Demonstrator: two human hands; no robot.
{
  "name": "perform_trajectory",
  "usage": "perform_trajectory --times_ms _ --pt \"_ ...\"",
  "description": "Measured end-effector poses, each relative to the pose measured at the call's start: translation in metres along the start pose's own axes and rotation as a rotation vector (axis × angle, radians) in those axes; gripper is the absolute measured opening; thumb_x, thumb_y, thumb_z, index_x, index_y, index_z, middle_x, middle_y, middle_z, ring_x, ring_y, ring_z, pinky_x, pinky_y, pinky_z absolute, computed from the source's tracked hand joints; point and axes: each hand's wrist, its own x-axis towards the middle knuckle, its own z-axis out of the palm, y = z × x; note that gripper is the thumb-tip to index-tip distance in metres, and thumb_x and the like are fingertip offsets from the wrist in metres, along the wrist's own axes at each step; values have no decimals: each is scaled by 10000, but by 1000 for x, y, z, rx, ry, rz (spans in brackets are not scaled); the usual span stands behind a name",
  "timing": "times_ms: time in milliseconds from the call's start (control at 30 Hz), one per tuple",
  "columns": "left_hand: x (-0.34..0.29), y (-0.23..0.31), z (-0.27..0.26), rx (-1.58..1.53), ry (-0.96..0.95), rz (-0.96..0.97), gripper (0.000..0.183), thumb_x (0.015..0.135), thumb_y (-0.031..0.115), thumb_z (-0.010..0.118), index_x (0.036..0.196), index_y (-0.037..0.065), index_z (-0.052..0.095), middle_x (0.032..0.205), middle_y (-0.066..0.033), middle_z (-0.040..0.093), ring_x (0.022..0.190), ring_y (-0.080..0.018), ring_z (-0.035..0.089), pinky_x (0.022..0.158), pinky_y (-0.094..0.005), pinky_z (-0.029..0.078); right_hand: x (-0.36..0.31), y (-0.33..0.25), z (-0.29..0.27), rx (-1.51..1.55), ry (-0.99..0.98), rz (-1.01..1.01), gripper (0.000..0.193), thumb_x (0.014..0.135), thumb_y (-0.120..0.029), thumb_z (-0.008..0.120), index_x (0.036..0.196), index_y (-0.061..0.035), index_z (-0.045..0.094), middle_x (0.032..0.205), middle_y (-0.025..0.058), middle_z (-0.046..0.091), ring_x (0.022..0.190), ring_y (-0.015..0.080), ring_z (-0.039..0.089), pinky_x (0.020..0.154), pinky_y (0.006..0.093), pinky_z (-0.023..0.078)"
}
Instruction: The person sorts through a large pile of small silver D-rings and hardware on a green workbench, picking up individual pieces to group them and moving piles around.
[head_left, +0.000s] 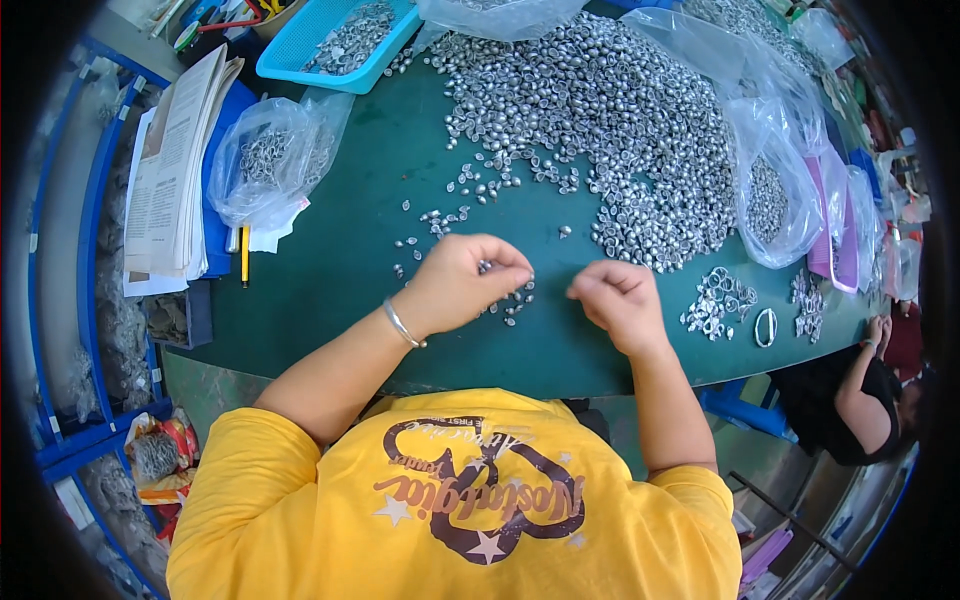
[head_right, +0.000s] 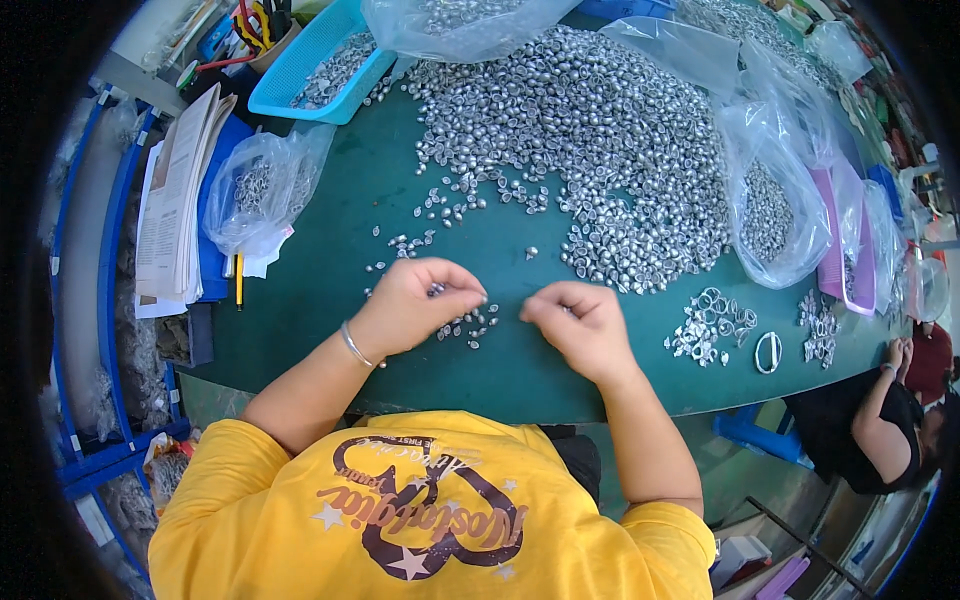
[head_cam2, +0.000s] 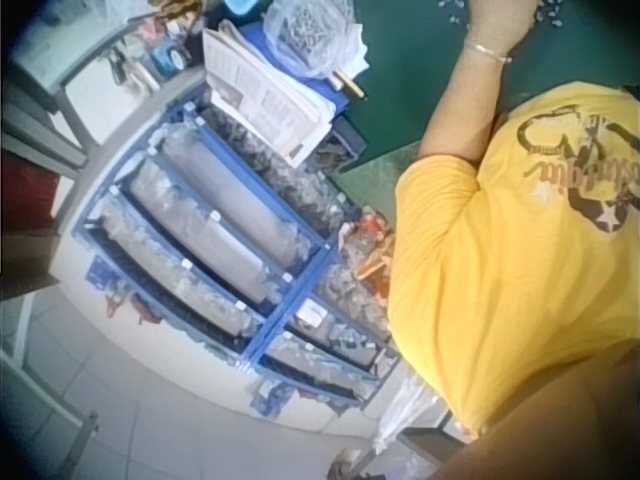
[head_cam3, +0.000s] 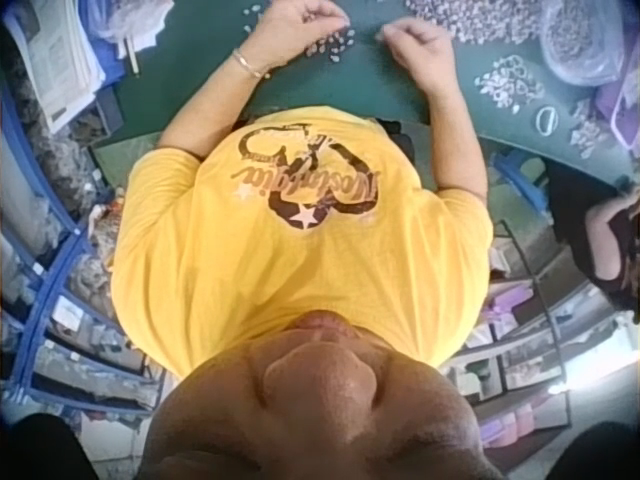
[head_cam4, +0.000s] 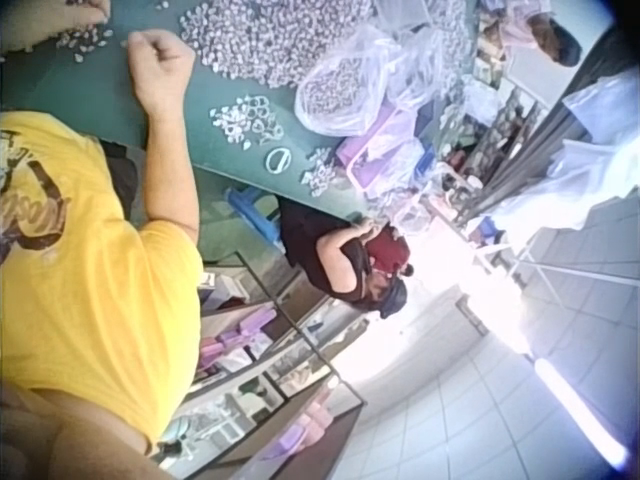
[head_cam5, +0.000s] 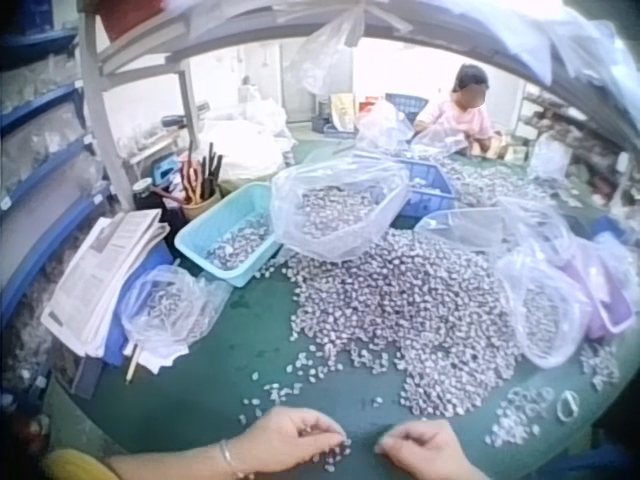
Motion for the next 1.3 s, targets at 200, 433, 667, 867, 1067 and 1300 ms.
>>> perform_trajectory --times_ms 200,433,667,867,1067,1300 --pt "-1 -1 -21 -1109 -120 -254 163 881 150 476 832 19 560 704 -41 509 488 -76 414 415 -167 338 12 6 32 -875 96 -578 92 753 -119 661 835 -79 660 688 89 589 616 284 583 548 365 475" --pt "-4 -8 -16 310 41 127 48 780 74 649 807 37 663 633 -16 536 553 -99 501 504 -227 411 11 -4 -2 490 -160 49 69 791 -59 628 809 8 621 682 -3 590 585 75 519 521 197 404" --pt "-2 -15 -9 772 -1 328 83 737 133 678 787 66 674 734 -78 584 687 -252 589 618 -333 477 1 7 27 -911 -18 -546 118 747 -177 674 830 -93 670 691 76 583 631 280 592 544 369 480" --pt "-3 -13 -10 665 -12 355 42 760 75 647 794 51 646 684 -68 555 634 -210 559 561 -302 456 2 5 30 -955 -35 -588 101 778 -156 652 773 -57 639 678 78 575 605 251 592 543 352 476" --pt "-6 -3 -33 -902 -176 -211 50 811 22 588 856 5 603 627 1 490 501 -45 399 420 -179 300 2 6 8 826 -259 -63 35 816 -27 584 820 -4 558 637 27 501 457 57 354 391 201 227" --pt "-8 -9 -18 319 -20 144 70 754 93 671 794 36 677 642 -41 550 578 -121 523 515 -241 427 10 5 35 -753 11 -512 71 764 -136 663 793 -72 676 663 89 598 573 234 580 534 317 472"
